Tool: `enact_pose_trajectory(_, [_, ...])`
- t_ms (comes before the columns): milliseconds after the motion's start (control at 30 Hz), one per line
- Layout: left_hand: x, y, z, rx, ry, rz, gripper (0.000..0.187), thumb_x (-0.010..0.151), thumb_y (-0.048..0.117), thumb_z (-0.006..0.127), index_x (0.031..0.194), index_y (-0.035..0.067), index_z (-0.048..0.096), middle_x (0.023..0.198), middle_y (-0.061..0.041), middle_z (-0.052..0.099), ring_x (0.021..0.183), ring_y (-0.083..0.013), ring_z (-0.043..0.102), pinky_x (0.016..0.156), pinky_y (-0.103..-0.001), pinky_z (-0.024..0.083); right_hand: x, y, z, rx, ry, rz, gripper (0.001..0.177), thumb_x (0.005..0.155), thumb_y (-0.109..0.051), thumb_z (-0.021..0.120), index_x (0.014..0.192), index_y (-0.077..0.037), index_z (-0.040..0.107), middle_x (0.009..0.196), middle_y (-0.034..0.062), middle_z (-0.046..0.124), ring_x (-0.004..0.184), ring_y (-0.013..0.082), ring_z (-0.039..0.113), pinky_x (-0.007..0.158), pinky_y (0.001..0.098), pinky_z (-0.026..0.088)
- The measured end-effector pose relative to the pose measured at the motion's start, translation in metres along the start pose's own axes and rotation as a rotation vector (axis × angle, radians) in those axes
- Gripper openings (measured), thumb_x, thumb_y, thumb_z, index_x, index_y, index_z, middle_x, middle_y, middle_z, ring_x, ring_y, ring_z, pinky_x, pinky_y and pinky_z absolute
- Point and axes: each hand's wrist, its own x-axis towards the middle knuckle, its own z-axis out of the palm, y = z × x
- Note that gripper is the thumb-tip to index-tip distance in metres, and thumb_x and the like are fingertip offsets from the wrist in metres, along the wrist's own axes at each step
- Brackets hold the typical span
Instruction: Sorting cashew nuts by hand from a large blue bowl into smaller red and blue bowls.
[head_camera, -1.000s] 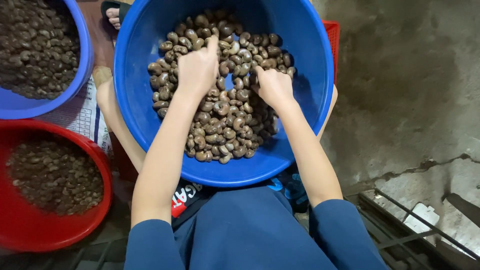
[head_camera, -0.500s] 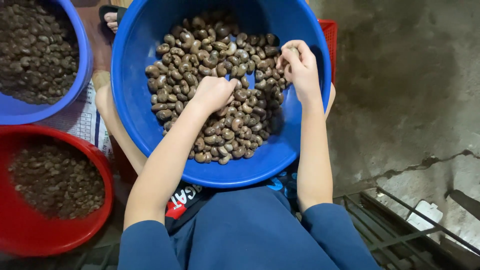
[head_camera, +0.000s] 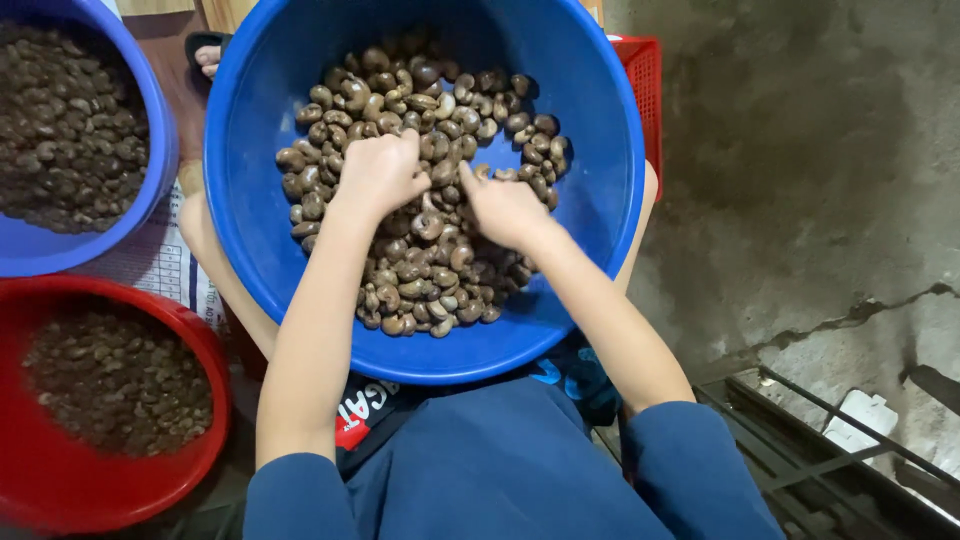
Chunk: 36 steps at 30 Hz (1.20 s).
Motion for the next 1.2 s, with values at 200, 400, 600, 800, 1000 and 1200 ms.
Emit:
enact_pose_trajectory(200, [-0.005, 0.003, -0.015, -0.026, 0.098, -0.072, 0.03, 0.092, 0.031, 0.064, 0.107, 0.009, 0.051, 0.078, -0.018, 0.072, 0.079, -0.0454, 0.074, 0.071, -0.061, 0.056, -0.041, -0.044, -0.006, -0.122, 0.059, -0.317, 0.059, 0.093, -0.007, 0.044, 0.151, 0.0, 0.04, 0.105, 0.0241, 0.074, 0.081, 0.0441, 0.075, 0.071, 0.0601, 0.059])
enact_pose_trajectory(400, [0.001, 0.024, 0.017, -0.027, 0.141, 0.18, 0.024, 0.097, 0.026, 0.061, 0.113, 0.009, 0.06, 0.081, -0.017, 0.074, 0.08, -0.0409, 0.075, 0.068, -0.055, 0.058, -0.071, -0.056, 0.018, -0.039, 0.077, -0.401, 0.04, 0.09, -0.011, 0.051, 0.129, -0.006, 0.057, 0.108, 0.0157, 0.07, 0.075, 0.0425, 0.074, 0.066, 0.0532, 0.06])
enact_pose_trajectory(600, [0.011, 0.041, 0.052, 0.225, 0.275, 0.09, 0.024, 0.099, 0.037, 0.057, 0.094, 0.014, 0.062, 0.066, -0.004, 0.071, 0.061, -0.0273, 0.074, 0.056, -0.045, 0.058, -0.086, -0.055, 0.031, 0.093, 0.133, -0.348, 0.027, 0.098, -0.019, 0.052, 0.124, -0.013, 0.053, 0.11, 0.0108, 0.066, 0.072, 0.0418, 0.072, 0.058, 0.0504, 0.059])
enact_pose_trajectory(800, [0.022, 0.047, 0.053, 0.016, 0.069, -0.032, 0.044, 0.09, 0.04, 0.071, 0.106, 0.002, 0.056, 0.079, -0.015, 0.073, 0.078, -0.0392, 0.077, 0.075, -0.06, 0.057, -0.099, -0.045, 0.023, 0.323, 0.185, -0.259, 0.022, 0.106, -0.035, 0.048, 0.111, -0.015, 0.056, 0.087, 0.0131, 0.069, 0.081, 0.0411, 0.071, 0.061, 0.0546, 0.058])
enact_pose_trajectory(1000, [0.014, 0.051, 0.014, -0.46, 0.014, -0.166, 0.04, 0.086, 0.037, 0.077, 0.097, 0.0, 0.067, 0.089, -0.027, 0.072, 0.096, -0.0523, 0.071, 0.082, -0.062, 0.056, -0.099, -0.014, -0.003, 1.642, 0.509, 0.04, 0.028, 0.108, -0.025, 0.043, 0.114, -0.006, 0.063, 0.063, -0.0003, 0.057, 0.042, 0.0083, 0.048, 0.038, 0.0215, 0.036])
enact_pose_trajectory(1200, [-0.023, 0.163, -0.065, -0.997, 0.302, 0.275, 0.019, 0.088, 0.021, 0.077, 0.097, 0.009, 0.065, 0.084, -0.01, 0.072, 0.079, -0.0315, 0.074, 0.071, -0.042, 0.06, -0.089, 0.043, 0.028, 2.418, 0.584, 0.245, 0.025, 0.101, -0.034, 0.059, 0.107, -0.012, 0.07, 0.089, 0.0113, 0.077, 0.033, 0.0108, 0.035, 0.036, 0.0189, 0.025])
